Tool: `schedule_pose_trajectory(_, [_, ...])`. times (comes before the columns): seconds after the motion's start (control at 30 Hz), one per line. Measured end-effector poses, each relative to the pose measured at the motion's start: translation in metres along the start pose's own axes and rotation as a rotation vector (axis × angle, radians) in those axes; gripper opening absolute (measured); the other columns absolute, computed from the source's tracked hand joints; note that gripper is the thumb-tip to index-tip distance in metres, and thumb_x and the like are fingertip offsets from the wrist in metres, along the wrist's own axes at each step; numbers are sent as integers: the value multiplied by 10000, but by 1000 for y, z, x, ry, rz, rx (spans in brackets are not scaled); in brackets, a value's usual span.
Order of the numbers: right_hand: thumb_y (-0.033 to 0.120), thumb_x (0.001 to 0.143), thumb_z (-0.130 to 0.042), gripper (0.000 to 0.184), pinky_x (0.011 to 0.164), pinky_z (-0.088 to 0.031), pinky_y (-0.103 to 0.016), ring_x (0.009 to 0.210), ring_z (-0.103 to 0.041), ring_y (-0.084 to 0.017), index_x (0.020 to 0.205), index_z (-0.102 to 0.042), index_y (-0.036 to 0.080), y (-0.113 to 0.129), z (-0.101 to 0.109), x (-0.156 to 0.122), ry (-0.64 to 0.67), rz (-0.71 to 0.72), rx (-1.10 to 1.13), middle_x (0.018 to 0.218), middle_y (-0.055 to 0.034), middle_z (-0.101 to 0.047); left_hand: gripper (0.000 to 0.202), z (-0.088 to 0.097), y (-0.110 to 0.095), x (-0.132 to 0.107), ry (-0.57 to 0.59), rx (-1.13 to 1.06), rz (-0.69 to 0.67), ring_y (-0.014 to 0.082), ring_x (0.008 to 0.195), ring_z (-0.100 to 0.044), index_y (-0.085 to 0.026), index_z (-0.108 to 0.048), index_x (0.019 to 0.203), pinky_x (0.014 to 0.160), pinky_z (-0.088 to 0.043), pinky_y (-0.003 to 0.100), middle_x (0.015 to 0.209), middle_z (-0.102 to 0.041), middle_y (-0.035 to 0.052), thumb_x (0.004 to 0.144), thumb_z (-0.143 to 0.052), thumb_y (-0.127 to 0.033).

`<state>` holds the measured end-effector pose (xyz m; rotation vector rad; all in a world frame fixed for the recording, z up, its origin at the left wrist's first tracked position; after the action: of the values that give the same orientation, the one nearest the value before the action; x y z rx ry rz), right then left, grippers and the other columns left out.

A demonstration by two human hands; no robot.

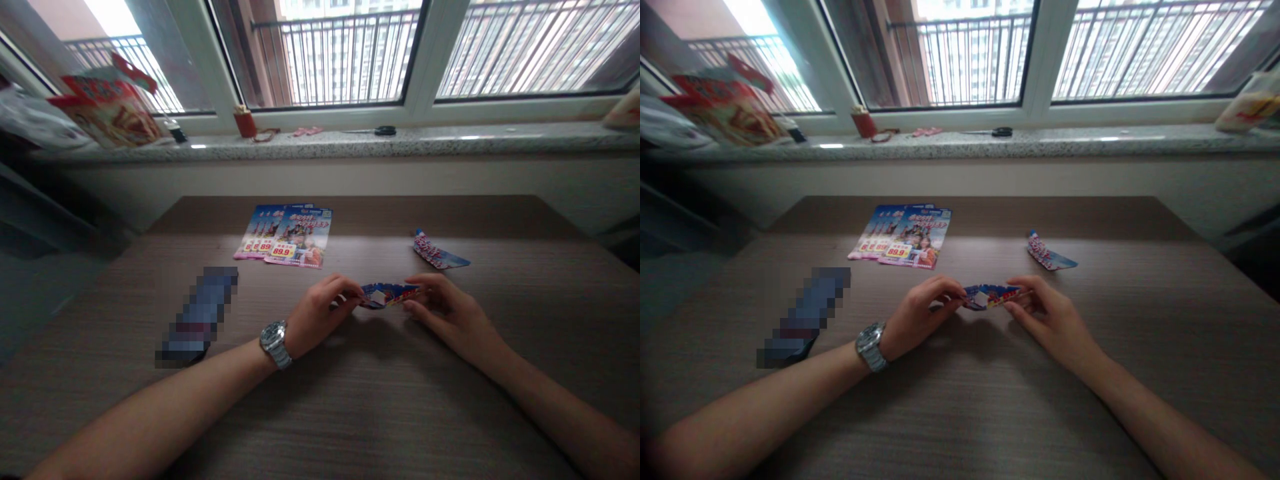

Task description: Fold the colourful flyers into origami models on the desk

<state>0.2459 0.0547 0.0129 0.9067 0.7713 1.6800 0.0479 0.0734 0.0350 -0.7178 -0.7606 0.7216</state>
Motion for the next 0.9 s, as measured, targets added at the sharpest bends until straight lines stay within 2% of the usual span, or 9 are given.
schedule_pose_trajectory(0.1, [441, 885, -659, 323, 631, -556, -341, 727, -659, -205, 1132, -603, 242, -6, 31, 5, -177, 5, -158, 905, -42, -671, 99, 1, 2, -1, -2, -8, 7, 119, 844, -652, -171, -638, 1035, 751, -585, 235, 1009, -642, 45, 944, -602, -158])
schedule_pose_trajectory(0.2, [487, 870, -655, 342, 653, -518, -366, 703, -591, -202, 1096, -629, 232, -6, 65, 7, -370, 66, -368, 930, -54, -624, 100, 1, 3, -1, -2, -6, 7, 120, 847, -653, -173, -639, 1038, 757, -588, 238, 1008, -643, 46, 949, -594, -165])
schedule_pose_trajectory(0.33, [537, 877, -615, 410, 716, -486, -400, 716, -514, -217, 1123, -660, 212, -7, 90, 11, -482, 101, -599, 940, -78, -574, 88, 3, 1, 0, -21, 0, 6, 117, 827, -656, -170, -639, 1021, 741, -589, 231, 998, -644, 46, 944, -598, -163])
schedule_pose_trajectory(0.5, [552, 879, -596, 432, 729, -487, -413, 765, -550, -247, 1122, -673, 203, -18, 100, 13, -490, 39, -628, 997, -107, -579, 93, 1, 2, -1, -5, 23, 7, 117, 816, -651, -172, -636, 1031, 739, -586, 238, 1002, -646, 47, 946, -597, -179])
schedule_pose_trajectory(0.63, [535, 877, -603, 397, 734, -493, -430, 760, -580, -258, 1106, -672, 218, -33, 100, 18, -426, 3, -623, 959, -101, -600, 102, 1, 3, -1, -7, 42, 3, 115, 812, -651, -173, -634, 1041, 724, -576, 231, 1005, -645, 43, 944, -604, -177])
schedule_pose_trajectory(0.77, [528, 872, -615, 347, 671, -511, -400, 724, -630, -239, 1025, -680, 224, -44, 101, 18, -415, -54, -555, 1010, -107, -660, 97, 2, 2, 0, -12, 65, 1, 112, 792, -647, -177, -638, 1036, 695, -565, 220, 989, -648, 40, 944, -610, -189])
schedule_pose_trajectory(0.9, [519, 886, -605, 309, 651, -525, -380, 690, -669, -235, 957, -686, 229, -49, 98, 18, -385, -105, -485, 902, -79, -721, 89, 2, 0, 0, -11, 64, -17, 110, 780, -643, -175, -637, 1026, 697, -560, 223, 989, -654, 41, 942, -616, -195])
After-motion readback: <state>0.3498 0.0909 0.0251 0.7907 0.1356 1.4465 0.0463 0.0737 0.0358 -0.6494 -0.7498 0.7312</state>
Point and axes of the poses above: each hand's wrist, its own x-axis towards the middle knuckle, its own z-axis out of the back of the hand, y = z × x, the point moved 10 cm from there along x, towards the middle knuckle
